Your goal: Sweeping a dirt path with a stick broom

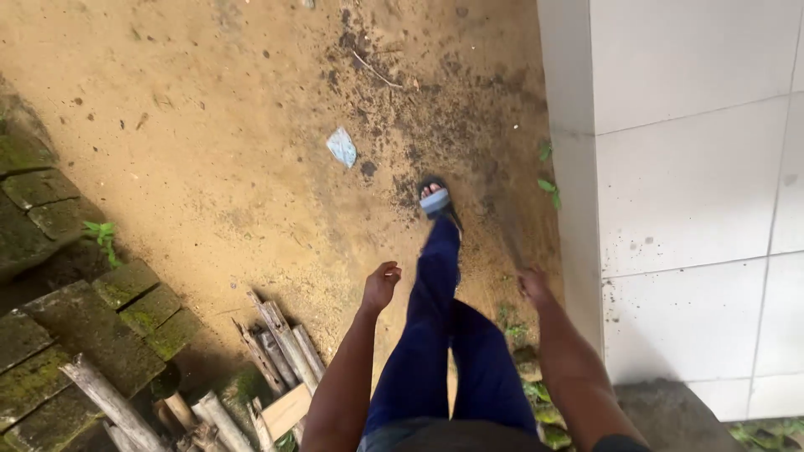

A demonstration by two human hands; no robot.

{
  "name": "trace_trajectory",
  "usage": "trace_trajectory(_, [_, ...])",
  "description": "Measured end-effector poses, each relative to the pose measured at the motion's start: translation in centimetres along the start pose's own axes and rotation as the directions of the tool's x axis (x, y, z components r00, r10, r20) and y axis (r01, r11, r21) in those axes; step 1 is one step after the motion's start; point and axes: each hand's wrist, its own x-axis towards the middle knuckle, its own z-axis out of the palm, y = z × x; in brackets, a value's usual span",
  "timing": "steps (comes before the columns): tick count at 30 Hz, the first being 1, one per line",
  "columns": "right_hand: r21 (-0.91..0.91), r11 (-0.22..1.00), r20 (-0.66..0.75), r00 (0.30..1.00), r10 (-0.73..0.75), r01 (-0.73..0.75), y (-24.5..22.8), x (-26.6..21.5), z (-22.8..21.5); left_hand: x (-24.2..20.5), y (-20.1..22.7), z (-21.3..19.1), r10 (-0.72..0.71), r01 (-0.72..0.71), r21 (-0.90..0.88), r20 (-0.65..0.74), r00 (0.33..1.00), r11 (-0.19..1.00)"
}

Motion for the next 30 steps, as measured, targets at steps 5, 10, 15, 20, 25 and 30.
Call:
trace_trajectory(5, [0.510,0.754,0.136,0.905,0.404,-0.413,-1.3,4.2,-2.4,6.1,-1.9,0.1,-0.133,0.122,0.210,0.036,0.990,0.970])
trace_trajectory(10, [0.150,0.971,0.249,0.943,-0.222,0.189,-20.8,15.5,14.1,7.4,3.0,-1.2,-0.104,0.103,0.023,0.024,0.994,0.994])
trace_trajectory(15, [0.211,0.926,0.520,0.838,0.164,-0.312,-38.6,15.7,29.2,5.4,7.2,-1.9,-0.265,0.270,-0.200,0.054,0.963,0.942])
trace_trajectory(20, [0.303,0.952,0.425,0.900,-0.097,-0.040,-45.2,5.5,25.2,5.2,8.6,-2.2,-0.292,0.282,-0.359,0.028,0.956,0.889])
trace_trajectory(25, [0.154,0.968,-0.017,0.979,0.203,-0.198,-26.4,17.6,7.5,4.4,9.8,-2.2,-0.359,0.340,-0.406,0.032,0.933,0.848])
trace_trajectory(30, [-0.627,0.510,0.531,0.802,-0.272,0.588,-33.0,24.2,16.6,6.1,8.3,1.2,-0.360,0.348,-0.392,0.044,0.932,0.852])
